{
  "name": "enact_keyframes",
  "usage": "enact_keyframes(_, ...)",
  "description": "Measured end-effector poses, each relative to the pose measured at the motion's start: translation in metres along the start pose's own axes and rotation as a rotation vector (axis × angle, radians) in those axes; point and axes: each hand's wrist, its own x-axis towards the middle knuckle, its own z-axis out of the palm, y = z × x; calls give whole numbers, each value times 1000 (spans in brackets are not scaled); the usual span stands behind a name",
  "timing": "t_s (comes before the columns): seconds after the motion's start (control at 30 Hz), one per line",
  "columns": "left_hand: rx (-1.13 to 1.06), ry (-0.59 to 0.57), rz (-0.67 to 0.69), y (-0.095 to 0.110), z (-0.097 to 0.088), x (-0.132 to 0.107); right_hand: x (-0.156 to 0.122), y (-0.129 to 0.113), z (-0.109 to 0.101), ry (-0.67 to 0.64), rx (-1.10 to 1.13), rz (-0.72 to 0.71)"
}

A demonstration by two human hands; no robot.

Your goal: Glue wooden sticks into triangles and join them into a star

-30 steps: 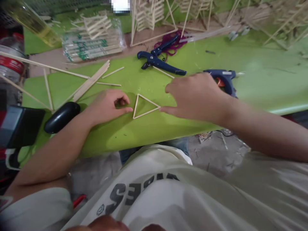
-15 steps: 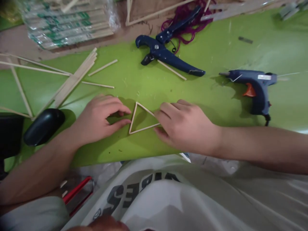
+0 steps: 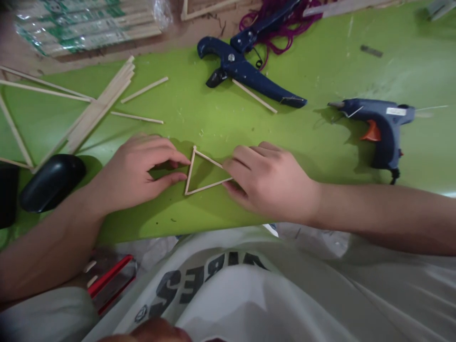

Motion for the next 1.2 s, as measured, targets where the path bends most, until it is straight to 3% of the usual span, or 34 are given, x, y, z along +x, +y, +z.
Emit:
enact_keyframes(0.17, -23, -14, -22, 0, 0, 0, 0, -1, 0, 8, 11, 18)
enact_keyframes(0.3, -25, -22, -57, 2, 0, 0, 2, 0, -1, 43, 7, -67)
enact_keyframes(0.5, -30, -9, -43, 0, 1, 0, 1, 2, 3, -38, -4, -89)
enact_keyframes(0.83, -26, -9, -60, 2, 1, 0, -1, 4, 6, -61, 26, -102)
enact_keyframes(1.2, -11, 29, -5, 3, 0, -1, 0, 4, 6, -42, -4, -135)
